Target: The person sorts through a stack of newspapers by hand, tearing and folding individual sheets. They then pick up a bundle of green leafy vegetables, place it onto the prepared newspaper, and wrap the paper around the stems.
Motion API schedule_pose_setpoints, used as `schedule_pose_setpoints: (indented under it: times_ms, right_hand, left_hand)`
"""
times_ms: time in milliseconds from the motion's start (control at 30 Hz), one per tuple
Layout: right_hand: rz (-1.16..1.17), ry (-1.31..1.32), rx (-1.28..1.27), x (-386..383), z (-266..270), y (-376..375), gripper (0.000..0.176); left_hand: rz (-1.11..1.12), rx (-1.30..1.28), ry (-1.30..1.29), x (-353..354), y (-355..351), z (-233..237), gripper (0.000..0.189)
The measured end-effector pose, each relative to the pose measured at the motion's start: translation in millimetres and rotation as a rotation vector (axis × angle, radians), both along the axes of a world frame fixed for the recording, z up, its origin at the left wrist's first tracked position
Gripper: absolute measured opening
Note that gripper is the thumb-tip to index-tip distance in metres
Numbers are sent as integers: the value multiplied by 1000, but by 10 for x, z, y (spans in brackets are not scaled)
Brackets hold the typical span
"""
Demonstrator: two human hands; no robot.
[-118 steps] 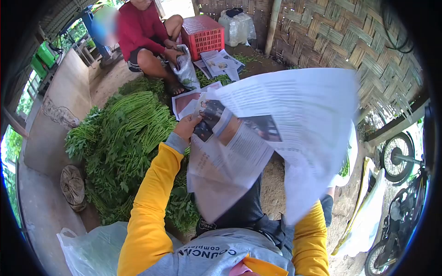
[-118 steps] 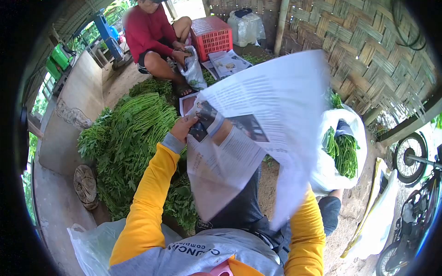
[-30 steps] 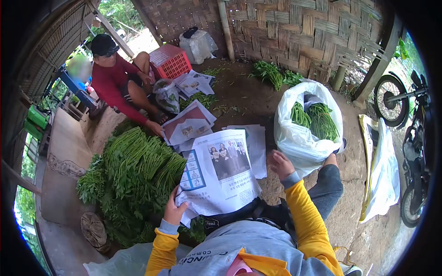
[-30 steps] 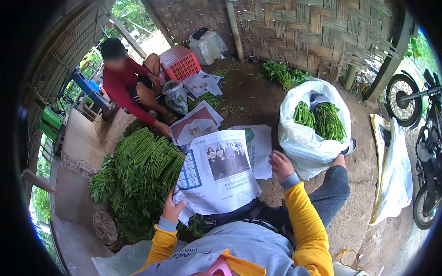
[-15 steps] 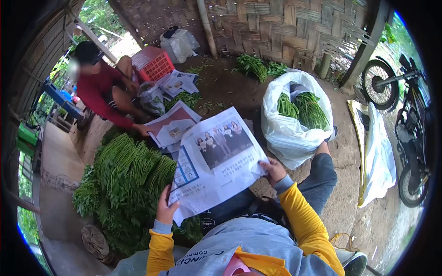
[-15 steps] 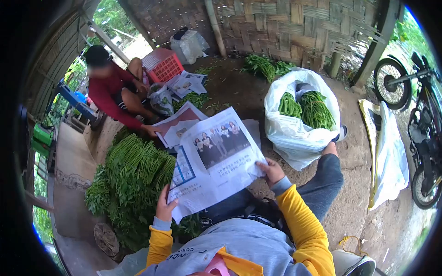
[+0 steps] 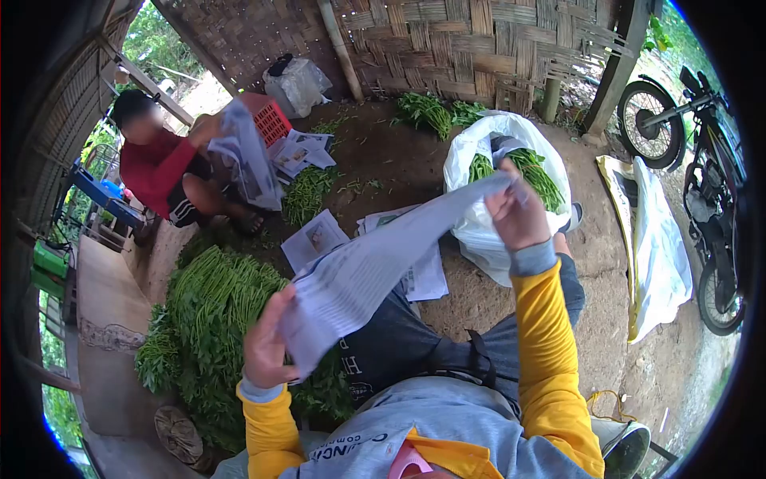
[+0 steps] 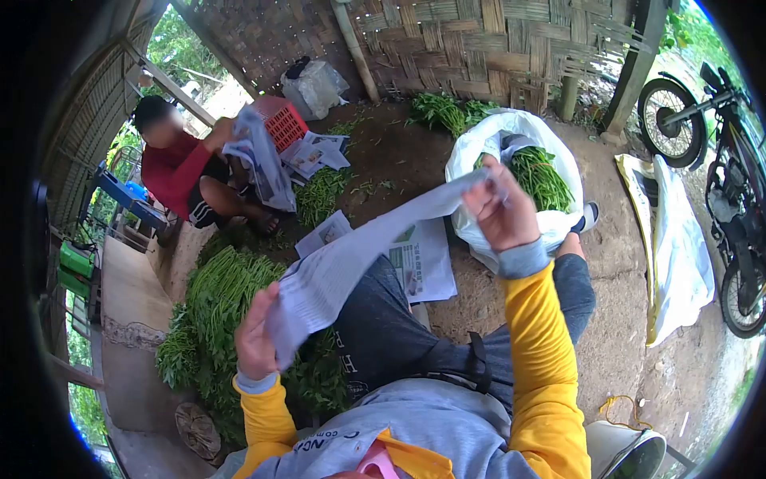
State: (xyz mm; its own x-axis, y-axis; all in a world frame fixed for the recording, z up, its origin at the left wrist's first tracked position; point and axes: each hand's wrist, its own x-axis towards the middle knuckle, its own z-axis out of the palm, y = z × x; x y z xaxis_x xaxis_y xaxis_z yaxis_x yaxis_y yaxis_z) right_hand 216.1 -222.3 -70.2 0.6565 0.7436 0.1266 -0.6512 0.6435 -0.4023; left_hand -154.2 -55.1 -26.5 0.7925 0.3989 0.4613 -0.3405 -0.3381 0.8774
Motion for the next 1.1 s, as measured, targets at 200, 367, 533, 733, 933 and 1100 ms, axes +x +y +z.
schedule_pose_setpoints:
  times_ms: [200,367,533,733,933,1100]
  right_hand:
    - [0,-138,274,631,375,-118,30]
    - [-60,-157,291,726,523,-426,39]
    - [-226,-542,-116,504,669,-508,56]
    - [-540,-855,-463,279,138,-227,61]
    - [-28,-865,-479,-912,-23,128,24]
    - [212,-779,-359,-1517,40,523,34]
  left_hand:
    - [-16,620,320,554,-178,121,90]
    - [26,565,220,783,-322,18,60]
    - [356,183,424,860,-278,-110,20]
    - [505,633,570,829,-77,-375,21]
    - [665,378,361,904,-208,-191,11]
    - [631,375,296,883,-307,-89,20]
